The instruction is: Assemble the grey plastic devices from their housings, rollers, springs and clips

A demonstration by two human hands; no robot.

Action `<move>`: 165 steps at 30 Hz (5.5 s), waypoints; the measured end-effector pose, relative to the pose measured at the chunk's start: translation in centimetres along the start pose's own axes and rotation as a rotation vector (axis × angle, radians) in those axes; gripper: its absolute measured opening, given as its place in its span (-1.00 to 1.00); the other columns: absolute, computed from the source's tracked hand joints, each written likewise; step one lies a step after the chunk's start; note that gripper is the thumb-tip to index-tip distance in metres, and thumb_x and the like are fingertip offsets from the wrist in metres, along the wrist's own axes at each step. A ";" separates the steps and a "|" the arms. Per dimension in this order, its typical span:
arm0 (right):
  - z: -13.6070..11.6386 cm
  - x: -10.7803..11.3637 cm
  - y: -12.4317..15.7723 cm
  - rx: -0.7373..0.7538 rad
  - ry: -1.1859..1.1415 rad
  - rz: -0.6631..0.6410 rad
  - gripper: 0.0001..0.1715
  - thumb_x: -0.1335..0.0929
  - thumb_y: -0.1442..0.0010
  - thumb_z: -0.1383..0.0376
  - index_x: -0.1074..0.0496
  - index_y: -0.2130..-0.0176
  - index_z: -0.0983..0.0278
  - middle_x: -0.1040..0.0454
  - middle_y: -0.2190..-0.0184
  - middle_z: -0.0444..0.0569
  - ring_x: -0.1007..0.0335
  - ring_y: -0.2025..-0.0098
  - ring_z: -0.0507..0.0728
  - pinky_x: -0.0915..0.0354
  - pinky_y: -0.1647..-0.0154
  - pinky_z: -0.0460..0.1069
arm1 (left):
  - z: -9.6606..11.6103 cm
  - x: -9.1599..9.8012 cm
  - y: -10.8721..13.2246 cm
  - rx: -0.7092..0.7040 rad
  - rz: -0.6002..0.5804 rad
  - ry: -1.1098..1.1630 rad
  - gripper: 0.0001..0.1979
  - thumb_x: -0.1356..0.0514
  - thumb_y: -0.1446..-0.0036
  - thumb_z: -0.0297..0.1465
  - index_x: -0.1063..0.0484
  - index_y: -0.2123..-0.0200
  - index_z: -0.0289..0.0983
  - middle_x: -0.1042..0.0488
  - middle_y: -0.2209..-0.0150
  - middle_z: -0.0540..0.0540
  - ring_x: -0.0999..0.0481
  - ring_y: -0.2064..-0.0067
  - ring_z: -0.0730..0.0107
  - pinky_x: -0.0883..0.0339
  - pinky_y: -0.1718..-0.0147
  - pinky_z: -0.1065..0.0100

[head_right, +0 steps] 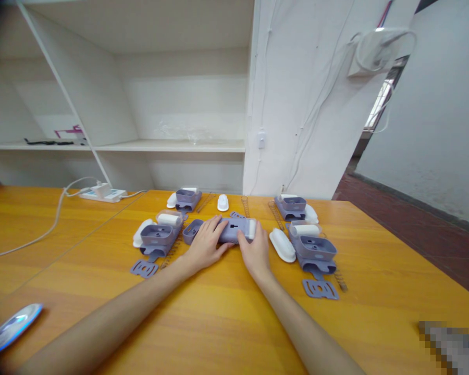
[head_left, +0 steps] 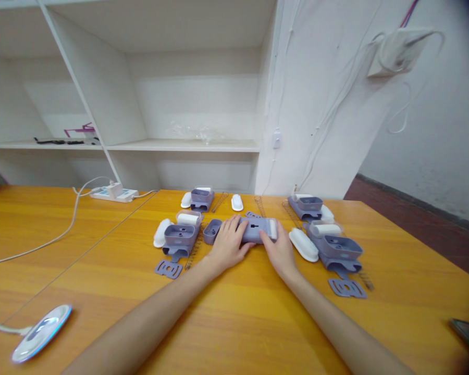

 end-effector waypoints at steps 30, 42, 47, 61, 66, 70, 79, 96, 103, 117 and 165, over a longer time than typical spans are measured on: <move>-3.5 0.7 2.6 0.420 0.684 -0.155 -0.59 -0.22 -0.21 0.15 -0.39 0.03 0.27 -0.28 -0.05 0.14 -0.06 -0.15 0.30 0.14 -0.19 0.28 | -1.8 0.1 -7.4 0.351 -0.138 -0.225 -0.67 0.10 -0.23 -0.29 -0.26 0.02 -0.25 -0.33 0.06 -0.22 -0.33 0.00 0.13 -0.17 0.06 0.16; -3.5 0.7 2.6 0.402 0.685 -0.200 -0.58 -0.19 -0.23 0.19 -0.35 -0.02 0.26 -0.28 -0.08 0.15 -0.03 -0.19 0.33 0.04 -0.14 0.31 | -5.3 -4.9 -10.6 0.568 -0.330 -0.200 -0.62 -0.08 -0.10 -0.27 -0.28 0.04 -0.32 -0.46 0.12 -0.33 -0.44 0.04 0.00 -0.20 0.09 0.03; -3.5 0.8 2.6 0.391 0.670 -0.198 -0.59 -0.20 -0.23 0.19 -0.35 -0.03 0.25 -0.28 -0.09 0.13 -0.02 -0.19 0.33 0.03 -0.14 0.32 | -5.5 -4.2 -10.8 0.543 -0.301 -0.173 -0.63 -0.20 0.00 -0.22 -0.34 0.16 -0.31 -0.48 0.15 -0.30 -0.44 0.05 0.01 -0.16 0.04 0.06; -2.5 0.8 1.7 0.318 0.373 -0.074 -0.46 -0.14 -0.25 0.26 -0.12 -0.18 0.36 -0.19 -0.09 0.20 -0.12 -0.13 0.23 -0.11 -0.14 0.19 | -3.1 3.1 -4.8 0.109 -0.305 0.259 -0.61 -0.19 -0.03 -0.16 -0.29 0.10 -0.18 -0.49 0.18 -0.07 -0.48 0.17 0.24 -0.29 0.23 0.33; -2.1 0.8 1.8 0.318 0.302 -0.112 -0.50 -0.11 -0.27 0.27 -0.17 -0.15 0.35 -0.13 -0.12 0.19 -0.06 -0.18 0.23 -0.07 -0.19 0.18 | -2.0 2.6 -4.1 0.143 -0.312 0.197 -0.63 -0.19 -0.05 -0.19 -0.31 0.06 -0.17 -0.47 0.10 -0.07 -0.44 0.07 0.20 -0.25 0.11 0.29; -2.2 0.9 1.8 0.304 0.286 -0.125 -0.52 -0.11 -0.27 0.27 -0.20 -0.14 0.33 -0.15 -0.12 0.18 -0.08 -0.18 0.24 -0.08 -0.18 0.19 | -1.1 2.7 -4.4 0.156 -0.341 0.197 -0.65 -0.17 -0.09 -0.20 -0.31 0.05 -0.16 -0.45 0.05 -0.07 -0.40 0.01 0.20 -0.19 0.01 0.27; -2.2 0.8 1.7 0.296 0.290 -0.139 -0.53 -0.11 -0.27 0.26 -0.21 -0.12 0.36 -0.16 -0.11 0.18 -0.07 -0.18 0.21 -0.06 -0.20 0.15 | -1.1 1.9 -4.2 0.063 -0.307 0.222 -0.65 -0.16 -0.11 -0.22 -0.30 0.03 -0.16 -0.44 0.05 -0.07 -0.39 0.01 0.23 -0.18 0.00 0.27; -1.5 0.7 1.5 0.203 0.287 -0.110 -0.47 -0.12 -0.27 0.19 -0.17 -0.15 0.36 -0.16 -0.13 0.21 -0.08 -0.19 0.25 -0.08 -0.18 0.20 | -0.4 2.9 1.5 0.184 -0.139 -0.159 -0.28 0.03 -0.06 0.11 -0.21 -0.09 -0.33 -0.15 -0.19 -0.37 -0.09 -0.22 -0.07 0.11 -0.16 -0.03; -1.2 0.7 1.5 0.211 0.274 -0.124 -0.43 -0.14 -0.25 0.20 -0.14 -0.18 0.40 -0.22 -0.16 0.20 -0.09 -0.21 0.25 -0.07 -0.19 0.21 | 0.2 1.3 2.1 0.247 -0.140 -0.016 -0.27 -0.07 -0.05 0.03 -0.10 -0.17 -0.30 -0.15 -0.21 -0.30 -0.06 -0.26 0.02 0.22 -0.21 -0.05; -0.5 0.2 1.1 0.275 0.408 -0.117 -0.36 -0.33 -0.07 0.04 -0.32 -0.07 0.32 -0.30 -0.10 0.16 -0.16 -0.11 0.32 -0.13 -0.06 0.22 | -0.1 1.1 1.5 0.348 -0.085 0.050 -0.58 -0.13 -0.12 -0.20 -0.30 -0.05 -0.16 -0.33 -0.12 -0.12 -0.20 -0.20 0.18 0.28 -0.22 0.02; 0.0 1.1 -0.7 0.272 0.221 -0.189 -0.52 -0.40 0.02 -0.01 -0.45 0.20 0.25 -0.38 0.22 0.02 -0.31 0.14 0.23 -0.22 0.06 0.12 | -1.0 0.6 2.4 0.149 -0.031 0.174 -0.43 -0.22 -0.04 -0.17 -0.20 -0.11 -0.18 -0.33 -0.11 -0.15 -0.25 -0.16 0.19 0.27 -0.22 -0.03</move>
Point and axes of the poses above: each hand's wrist, its own y-axis away from the middle knuckle, its own x-axis out of the back of the hand, z = x × y, the point moved 2 cm from there along -y, towards the middle knuckle
